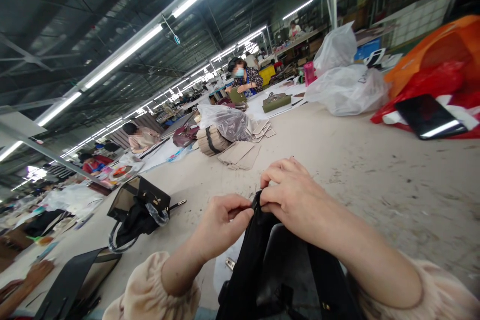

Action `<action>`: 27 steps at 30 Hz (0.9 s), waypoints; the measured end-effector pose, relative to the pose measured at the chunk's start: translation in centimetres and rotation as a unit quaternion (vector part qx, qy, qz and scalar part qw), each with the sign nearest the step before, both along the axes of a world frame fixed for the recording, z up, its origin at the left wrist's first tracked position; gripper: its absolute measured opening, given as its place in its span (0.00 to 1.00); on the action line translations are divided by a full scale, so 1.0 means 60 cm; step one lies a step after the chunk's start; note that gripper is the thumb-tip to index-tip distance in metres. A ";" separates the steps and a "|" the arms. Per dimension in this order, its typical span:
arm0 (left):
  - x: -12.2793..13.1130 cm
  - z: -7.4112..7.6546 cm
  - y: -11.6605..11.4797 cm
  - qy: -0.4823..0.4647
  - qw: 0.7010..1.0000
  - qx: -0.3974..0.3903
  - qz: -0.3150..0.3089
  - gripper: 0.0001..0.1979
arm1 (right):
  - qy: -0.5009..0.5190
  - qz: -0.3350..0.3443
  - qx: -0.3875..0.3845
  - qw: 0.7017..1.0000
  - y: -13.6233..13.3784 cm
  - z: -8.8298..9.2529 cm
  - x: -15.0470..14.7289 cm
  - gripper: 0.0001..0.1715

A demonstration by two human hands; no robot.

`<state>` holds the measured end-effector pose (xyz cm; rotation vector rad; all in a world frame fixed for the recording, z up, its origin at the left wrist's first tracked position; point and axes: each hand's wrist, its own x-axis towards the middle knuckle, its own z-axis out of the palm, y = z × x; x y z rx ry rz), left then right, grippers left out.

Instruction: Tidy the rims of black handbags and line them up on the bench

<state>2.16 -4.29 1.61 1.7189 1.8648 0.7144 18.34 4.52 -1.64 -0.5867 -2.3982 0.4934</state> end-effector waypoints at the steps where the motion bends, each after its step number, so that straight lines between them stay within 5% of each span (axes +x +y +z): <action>1: 0.000 0.001 0.000 0.006 1.000 0.000 -0.003 0.12 | -0.002 0.003 -0.004 1.000 0.000 0.001 -0.001 0.11; 16: 0.001 -0.010 -0.004 0.080 0.996 -0.002 -0.029 0.14 | 0.013 -0.028 0.033 0.999 0.004 -0.014 -0.012 0.09; 27: 0.026 -0.008 -0.016 0.270 0.961 -0.020 -0.046 0.10 | 0.004 -0.027 0.024 0.999 0.004 -0.008 -0.009 0.09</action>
